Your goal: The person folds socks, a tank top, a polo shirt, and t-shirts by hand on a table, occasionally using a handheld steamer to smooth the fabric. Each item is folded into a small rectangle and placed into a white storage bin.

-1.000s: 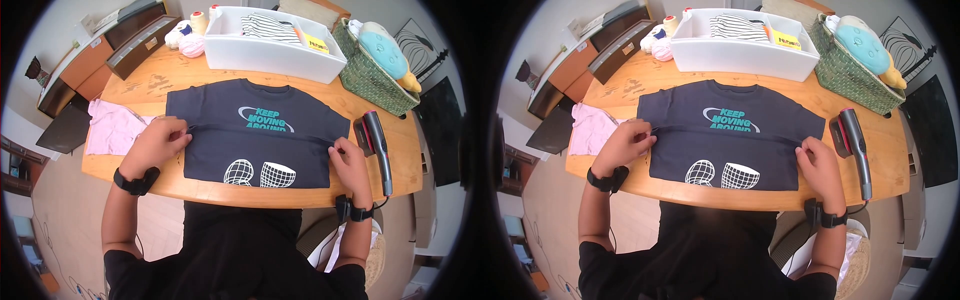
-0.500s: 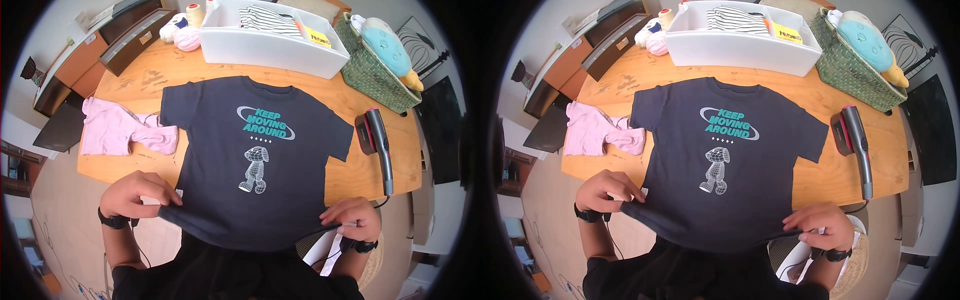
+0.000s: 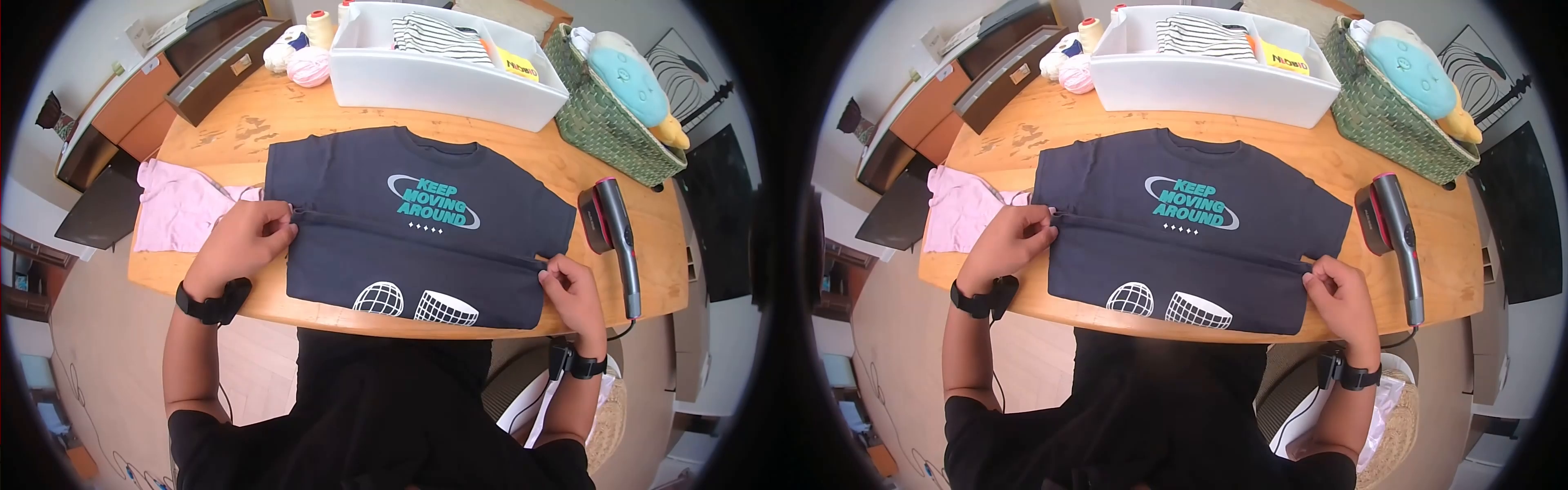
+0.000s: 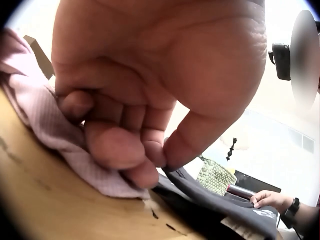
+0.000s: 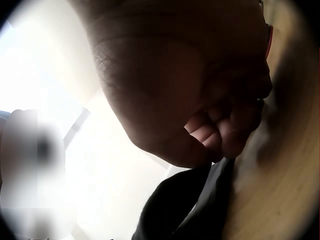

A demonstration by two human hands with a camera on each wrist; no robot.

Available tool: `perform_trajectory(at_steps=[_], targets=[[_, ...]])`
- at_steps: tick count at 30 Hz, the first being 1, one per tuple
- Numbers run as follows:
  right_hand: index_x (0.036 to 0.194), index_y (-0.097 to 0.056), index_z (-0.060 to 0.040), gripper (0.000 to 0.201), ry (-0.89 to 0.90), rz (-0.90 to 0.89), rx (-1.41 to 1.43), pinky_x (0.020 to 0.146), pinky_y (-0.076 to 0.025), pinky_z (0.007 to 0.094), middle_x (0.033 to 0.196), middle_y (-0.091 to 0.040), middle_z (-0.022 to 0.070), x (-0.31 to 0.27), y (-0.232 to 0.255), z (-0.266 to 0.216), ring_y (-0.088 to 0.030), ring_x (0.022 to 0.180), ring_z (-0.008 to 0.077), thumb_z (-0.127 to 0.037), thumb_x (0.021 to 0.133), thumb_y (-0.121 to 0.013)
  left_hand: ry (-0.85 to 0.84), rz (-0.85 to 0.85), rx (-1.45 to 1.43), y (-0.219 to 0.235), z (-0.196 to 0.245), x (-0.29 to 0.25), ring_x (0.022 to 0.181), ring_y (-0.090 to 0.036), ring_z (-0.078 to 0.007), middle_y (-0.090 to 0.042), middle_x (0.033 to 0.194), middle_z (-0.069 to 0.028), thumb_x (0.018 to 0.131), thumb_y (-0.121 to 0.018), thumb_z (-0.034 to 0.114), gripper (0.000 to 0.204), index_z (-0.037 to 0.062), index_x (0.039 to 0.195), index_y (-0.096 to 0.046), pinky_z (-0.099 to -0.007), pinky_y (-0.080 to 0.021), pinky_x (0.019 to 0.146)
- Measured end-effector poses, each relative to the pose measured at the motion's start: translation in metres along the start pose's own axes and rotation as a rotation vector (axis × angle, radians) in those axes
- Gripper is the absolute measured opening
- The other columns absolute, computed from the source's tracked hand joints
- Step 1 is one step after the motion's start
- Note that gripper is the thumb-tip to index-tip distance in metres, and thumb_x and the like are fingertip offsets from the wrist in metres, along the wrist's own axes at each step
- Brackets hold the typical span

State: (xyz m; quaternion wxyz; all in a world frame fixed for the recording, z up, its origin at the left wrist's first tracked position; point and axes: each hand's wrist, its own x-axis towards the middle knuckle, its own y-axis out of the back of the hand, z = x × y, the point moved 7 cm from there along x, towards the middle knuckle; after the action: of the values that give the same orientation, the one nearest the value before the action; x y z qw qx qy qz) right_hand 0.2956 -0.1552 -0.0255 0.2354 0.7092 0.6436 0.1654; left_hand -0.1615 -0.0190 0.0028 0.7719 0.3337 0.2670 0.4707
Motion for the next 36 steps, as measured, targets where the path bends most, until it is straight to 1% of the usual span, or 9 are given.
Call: perform_trajectory(at_steps=[9, 19, 22, 24, 25, 27, 30, 34, 36], targets=[[0.082, -0.058, -0.0016, 0.020, -0.019, 0.090, -0.079, 0.055, -0.034, 0.0251, 0.067, -0.048, -0.0052, 0.005, -0.004, -0.002, -0.042, 0.062, 0.0029, -0.006, 0.097, -0.070, 0.062, 0.050, 0.086, -0.004, 0.009, 0.007, 0.058, -0.055, -0.0277, -0.057, 0.063, -0.0134, 0.093, -0.071, 0.014, 0.023, -0.0003, 0.081, -0.058, -0.0392, -0.045, 0.060], [0.088, -0.064, -0.0010, 0.014, 0.005, 0.164, -0.234, 0.055, -0.036, 0.0272, 0.066, -0.051, -0.0001, 0.009, 0.010, -0.014, -0.045, 0.060, 0.0074, -0.008, 0.094, -0.075, 0.065, 0.009, 0.054, 0.004, 0.001, 0.012, 0.064, -0.064, -0.0272, -0.060, 0.066, -0.0131, 0.092, -0.075, 0.015, 0.022, 0.0000, 0.082, -0.062, -0.0391, -0.048, 0.062], [0.108, -0.068, -0.0015, 0.019, 0.054, 0.345, -0.314, 0.065, -0.045, 0.0307, 0.082, -0.060, 0.0061, 0.018, 0.040, -0.004, -0.055, 0.071, 0.0138, -0.011, 0.093, -0.076, 0.009, 0.153, 0.094, 0.031, -0.011, 0.027, 0.072, -0.061, -0.0194, -0.067, 0.085, -0.0088, 0.095, -0.076, 0.013, 0.018, 0.0011, 0.089, -0.063, -0.0327, -0.049, 0.066], [0.130, -0.064, -0.0020, 0.040, 0.168, 0.434, -0.530, 0.082, -0.052, 0.0375, 0.101, -0.063, 0.0132, 0.024, 0.051, -0.014, -0.063, 0.091, 0.0240, -0.013, 0.093, -0.075, -0.104, 0.402, 0.212, 0.050, -0.024, 0.041, 0.093, -0.067, -0.0296, -0.066, 0.111, -0.0181, 0.092, -0.079, 0.019, 0.024, 0.0001, 0.095, -0.065, -0.0376, -0.056, 0.079], [0.141, -0.058, -0.0011, 0.053, 0.090, 0.386, -0.552, 0.096, -0.052, 0.0452, 0.111, -0.064, 0.0180, 0.029, 0.052, -0.011, -0.064, 0.106, 0.0357, -0.015, 0.093, -0.075, -0.106, 0.409, 0.212, 0.052, -0.038, 0.050, 0.093, -0.067, -0.0296, -0.066, 0.111, -0.0181, 0.092, -0.079, 0.019, 0.024, 0.0001, 0.095, -0.065, -0.0376, -0.056, 0.079], [0.143, -0.057, -0.0005, 0.055, 0.112, 0.395, -0.619, 0.096, -0.052, 0.0464, 0.112, -0.064, 0.0187, 0.037, 0.050, -0.008, -0.064, 0.108, 0.0378, -0.016, 0.093, -0.075, 0.056, 0.282, 0.247, 0.047, -0.070, 0.071, 0.101, -0.065, -0.0310, -0.062, 0.123, -0.0181, 0.091, -0.081, 0.021, 0.029, 0.0013, 0.105, -0.065, -0.0377, -0.056, 0.088], [0.145, -0.055, 0.0002, 0.059, 0.119, 0.363, -0.751, 0.097, -0.052, 0.0487, 0.113, -0.065, 0.0200, 0.044, 0.045, -0.010, -0.064, 0.111, 0.0416, -0.018, 0.093, -0.077, 0.104, 0.150, 0.298, 0.045, -0.072, 0.086, 0.099, -0.065, -0.0316, -0.062, 0.118, -0.0172, 0.091, -0.082, 0.022, 0.035, 0.0017, 0.113, -0.064, -0.0389, -0.056, 0.088], [0.147, -0.054, 0.0005, 0.061, 0.037, 0.282, -0.771, 0.093, -0.053, 0.0470, 0.111, -0.064, 0.0189, 0.051, 0.041, -0.008, -0.065, 0.106, 0.0395, -0.015, 0.093, -0.078, 0.118, 0.091, 0.236, 0.040, -0.071, 0.090, 0.099, -0.065, -0.0316, -0.061, 0.115, -0.0168, 0.090, -0.083, 0.021, 0.036, 0.0026, 0.113, -0.064, -0.0392, -0.055, 0.087], [0.147, -0.054, -0.0007, 0.060, 0.010, 0.266, -0.715, 0.090, -0.053, 0.0451, 0.107, -0.064, 0.0173, 0.053, 0.041, -0.007, -0.065, 0.101, 0.0363, -0.013, 0.093, -0.077, 0.096, 0.134, 0.160, 0.042, -0.061, 0.087, 0.099, -0.064, -0.0308, -0.061, 0.112, -0.0168, 0.090, -0.083, 0.020, 0.028, 0.0028, 0.103, -0.064, -0.0398, -0.055, 0.086]])
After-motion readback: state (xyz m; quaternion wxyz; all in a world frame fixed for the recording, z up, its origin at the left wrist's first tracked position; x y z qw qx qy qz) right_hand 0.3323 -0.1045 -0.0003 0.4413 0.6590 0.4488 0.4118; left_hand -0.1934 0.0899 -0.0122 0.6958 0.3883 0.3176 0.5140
